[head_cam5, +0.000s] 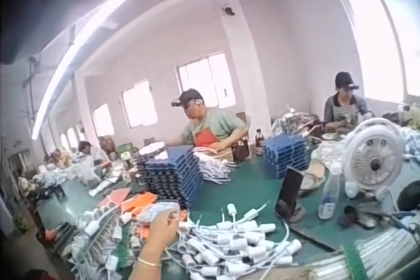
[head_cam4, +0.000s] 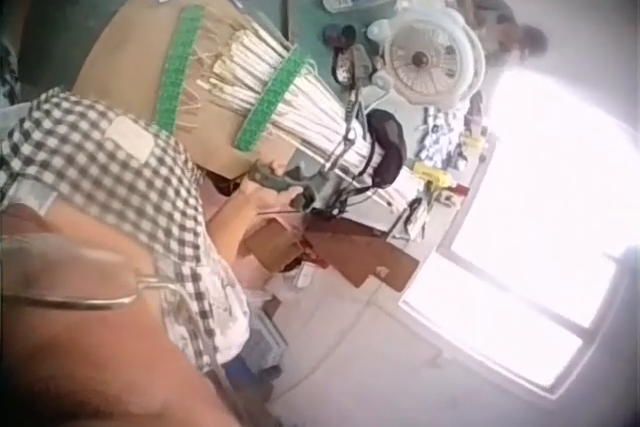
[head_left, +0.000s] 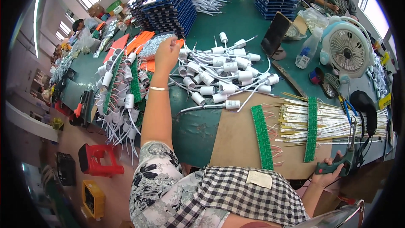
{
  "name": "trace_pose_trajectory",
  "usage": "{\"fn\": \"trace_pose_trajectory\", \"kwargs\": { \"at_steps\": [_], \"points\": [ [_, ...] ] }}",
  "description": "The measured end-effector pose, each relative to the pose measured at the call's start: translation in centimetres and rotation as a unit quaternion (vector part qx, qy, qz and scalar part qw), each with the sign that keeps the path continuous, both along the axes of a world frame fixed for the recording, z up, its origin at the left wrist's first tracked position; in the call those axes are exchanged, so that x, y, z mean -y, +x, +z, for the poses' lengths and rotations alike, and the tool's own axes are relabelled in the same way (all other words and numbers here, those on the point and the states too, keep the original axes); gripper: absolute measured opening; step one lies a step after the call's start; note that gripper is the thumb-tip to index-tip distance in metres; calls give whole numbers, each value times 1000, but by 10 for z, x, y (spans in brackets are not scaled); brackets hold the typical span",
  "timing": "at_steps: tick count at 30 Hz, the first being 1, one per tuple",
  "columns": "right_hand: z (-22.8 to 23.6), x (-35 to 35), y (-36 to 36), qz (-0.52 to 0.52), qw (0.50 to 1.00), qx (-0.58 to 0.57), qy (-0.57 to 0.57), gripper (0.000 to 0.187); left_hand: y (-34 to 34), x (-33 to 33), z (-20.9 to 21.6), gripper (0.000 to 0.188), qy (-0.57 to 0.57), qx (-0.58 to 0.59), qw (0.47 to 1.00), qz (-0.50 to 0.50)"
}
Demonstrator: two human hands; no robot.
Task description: The person solders wiring and bulb housings onto green circuit boards with a soldering iron and solder wire.
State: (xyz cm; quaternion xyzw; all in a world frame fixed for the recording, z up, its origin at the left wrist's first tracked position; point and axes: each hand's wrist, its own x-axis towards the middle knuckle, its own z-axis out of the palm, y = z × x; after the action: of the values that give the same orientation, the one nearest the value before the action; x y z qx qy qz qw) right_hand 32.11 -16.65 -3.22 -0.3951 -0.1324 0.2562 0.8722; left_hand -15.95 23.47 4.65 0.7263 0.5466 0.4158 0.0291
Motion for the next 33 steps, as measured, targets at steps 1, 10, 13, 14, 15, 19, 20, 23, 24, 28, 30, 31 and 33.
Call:
{"fn": "trace_pose_trajectory", "kwargs": {
  "at_steps": [1, 10, 13, 14, 15, 19, 20, 23, 24, 28, 30, 31, 33],
  "points": [
    [-3, 2, 3, 15, 1000, 13, 16, 38, 0, 7, -1, 26, 6, -1, 1000, -2],
    [-1, -2, 2, 23, 999, 6, 23, 40, -9, 24, -42, 26, -140, -113, 983, -32],
    [-3, -2, 3, 21, 999, 1, 28, 39, -4, 33, -22, 25, -128, -140, 981, -45],
    [-4, 1, 4, 37, 999, 11, 36, 39, 0, 39, -18, 24, -11, -186, 982, -39],
    [-4, 4, 4, 35, 999, 10, 33, 39, 5, 45, -16, 24, -13, -186, 982, -42],
    [0, 3, 2, 14, 999, 8, 36, 40, 30, 57, -16, 31, -8, -215, 945, -245],
    [-1, 2, 1, 20, 999, 10, 36, 40, 36, 61, -19, 31, -11, -250, 936, -246],
    [8, -5, -9, 9, 1000, 3, 27, 40, 45, 67, -10, 38, -68, -311, 908, -273],
    [2, -3, -6, 20, 999, -8, 26, 40, 48, 65, -8, 40, -72, -328, 902, -271],
    [11, -8, -13, 16, 999, 18, 39, 40, 40, 63, -11, 35, -22, -334, 910, -247],
    [17, 1, -15, 51, 996, 43, 53, 44, 36, 72, -15, 34, 24, -272, 930, -245],
    [24, 2, -19, 82, 991, 66, 77, 48, 42, 80, -9, 34, 23, -271, 930, -248],
    [38, -1, -32, 68, 993, 87, 44, 51, 56, 91, -5, 31, 46, -178, 967, -174]
  ]
}}
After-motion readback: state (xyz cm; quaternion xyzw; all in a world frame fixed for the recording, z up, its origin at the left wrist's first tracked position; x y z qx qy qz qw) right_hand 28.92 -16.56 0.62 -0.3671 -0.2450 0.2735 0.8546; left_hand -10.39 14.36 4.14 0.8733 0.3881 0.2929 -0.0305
